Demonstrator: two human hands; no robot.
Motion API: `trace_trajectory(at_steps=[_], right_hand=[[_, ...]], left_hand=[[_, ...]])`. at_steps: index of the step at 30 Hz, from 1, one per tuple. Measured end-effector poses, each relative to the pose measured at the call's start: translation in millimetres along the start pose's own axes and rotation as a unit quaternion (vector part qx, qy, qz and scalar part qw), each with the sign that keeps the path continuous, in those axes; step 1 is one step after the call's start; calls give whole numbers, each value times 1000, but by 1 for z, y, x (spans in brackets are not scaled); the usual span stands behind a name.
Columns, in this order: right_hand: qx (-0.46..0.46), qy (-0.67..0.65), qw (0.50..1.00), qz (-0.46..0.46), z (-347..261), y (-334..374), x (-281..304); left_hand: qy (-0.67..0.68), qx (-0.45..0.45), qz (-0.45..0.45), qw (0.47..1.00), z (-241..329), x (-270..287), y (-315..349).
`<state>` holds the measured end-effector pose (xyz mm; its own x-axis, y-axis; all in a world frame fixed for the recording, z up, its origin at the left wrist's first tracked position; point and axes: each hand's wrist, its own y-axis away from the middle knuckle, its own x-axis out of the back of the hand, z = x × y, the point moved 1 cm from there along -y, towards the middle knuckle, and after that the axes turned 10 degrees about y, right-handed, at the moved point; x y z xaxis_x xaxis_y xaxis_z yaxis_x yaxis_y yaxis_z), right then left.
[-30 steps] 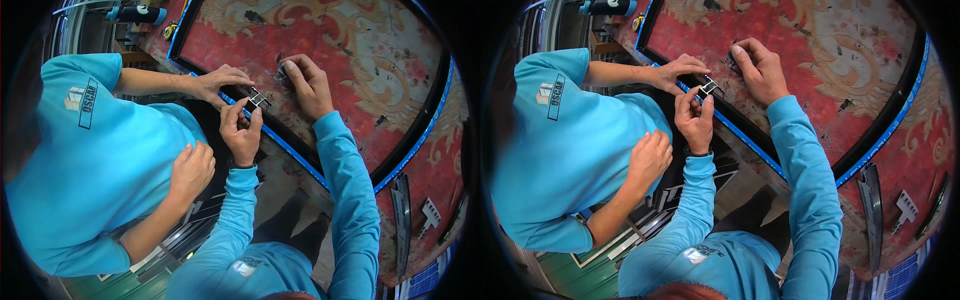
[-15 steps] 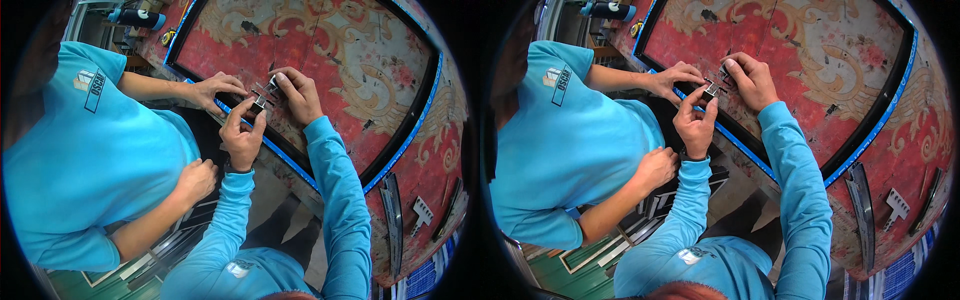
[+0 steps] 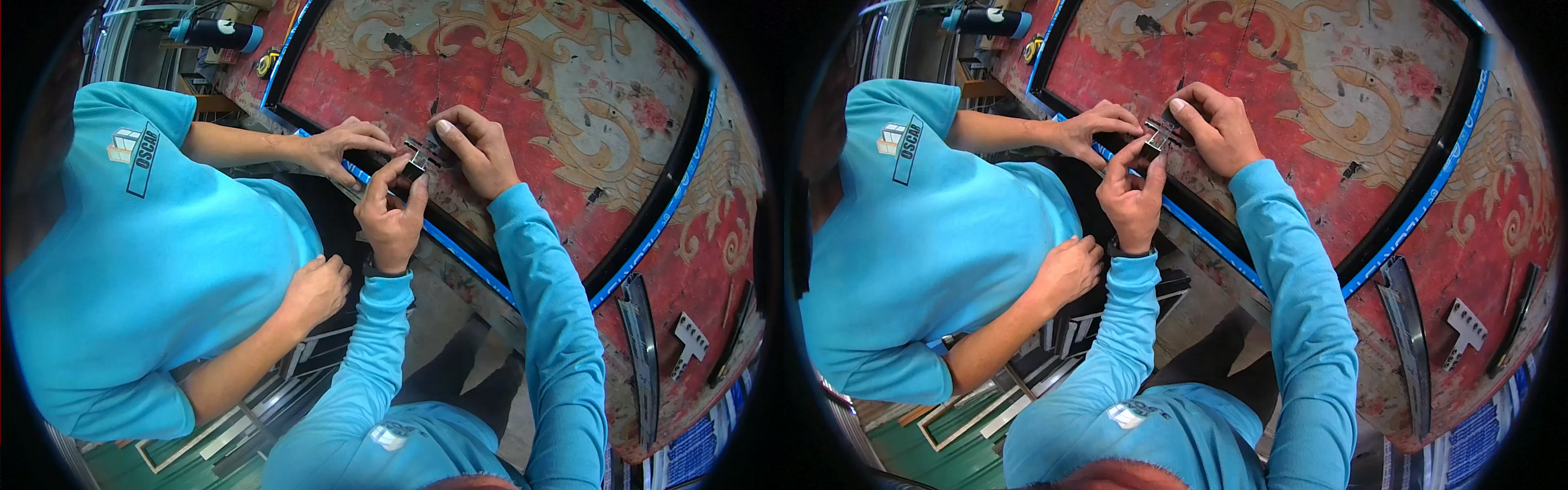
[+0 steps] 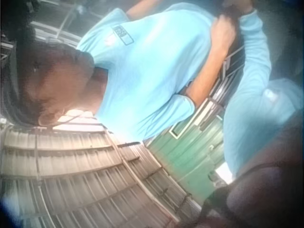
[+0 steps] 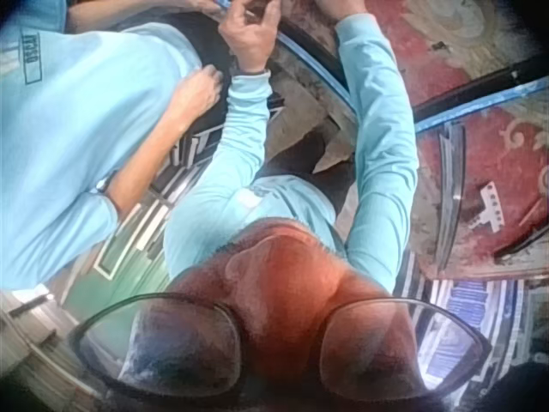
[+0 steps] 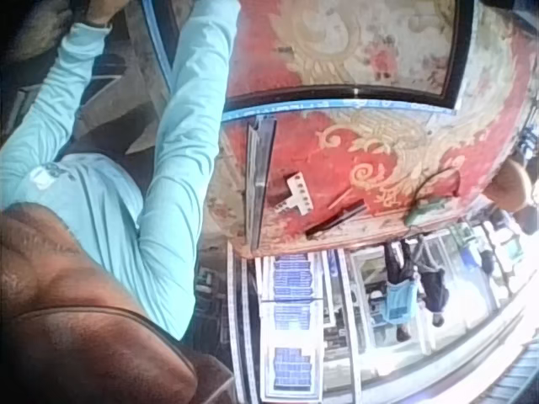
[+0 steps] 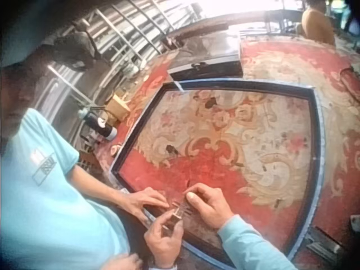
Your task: Measuring, cutting, and assembling aluminum window frame components using a miter saw and manual assembly.
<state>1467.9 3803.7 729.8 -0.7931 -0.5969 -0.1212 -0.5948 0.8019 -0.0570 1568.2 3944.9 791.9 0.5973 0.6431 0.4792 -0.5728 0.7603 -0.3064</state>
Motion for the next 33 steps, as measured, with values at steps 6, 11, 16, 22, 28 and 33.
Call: trace_trajectory(at_steps=[6,11,16,22,28,33], right_hand=[[-7,-14,999,35,-1,-3,-3],[7,-2,997,83,0,-4,-8],[-6,14,996,87,3,-5,-11],[-81,32,991,99,1,-12,-17],[-42,266,953,138,-21,-50,-5],[-29,487,856,170,-13,-77,18]], left_hand=[[-115,-83,-16,990,-2,16,-5],[-178,-31,-9,984,-8,39,-3],[-181,11,22,983,-20,34,-2],[-125,18,70,990,-19,38,8],[9,16,-33,999,-3,69,115],[16,143,-187,972,-29,108,218]])
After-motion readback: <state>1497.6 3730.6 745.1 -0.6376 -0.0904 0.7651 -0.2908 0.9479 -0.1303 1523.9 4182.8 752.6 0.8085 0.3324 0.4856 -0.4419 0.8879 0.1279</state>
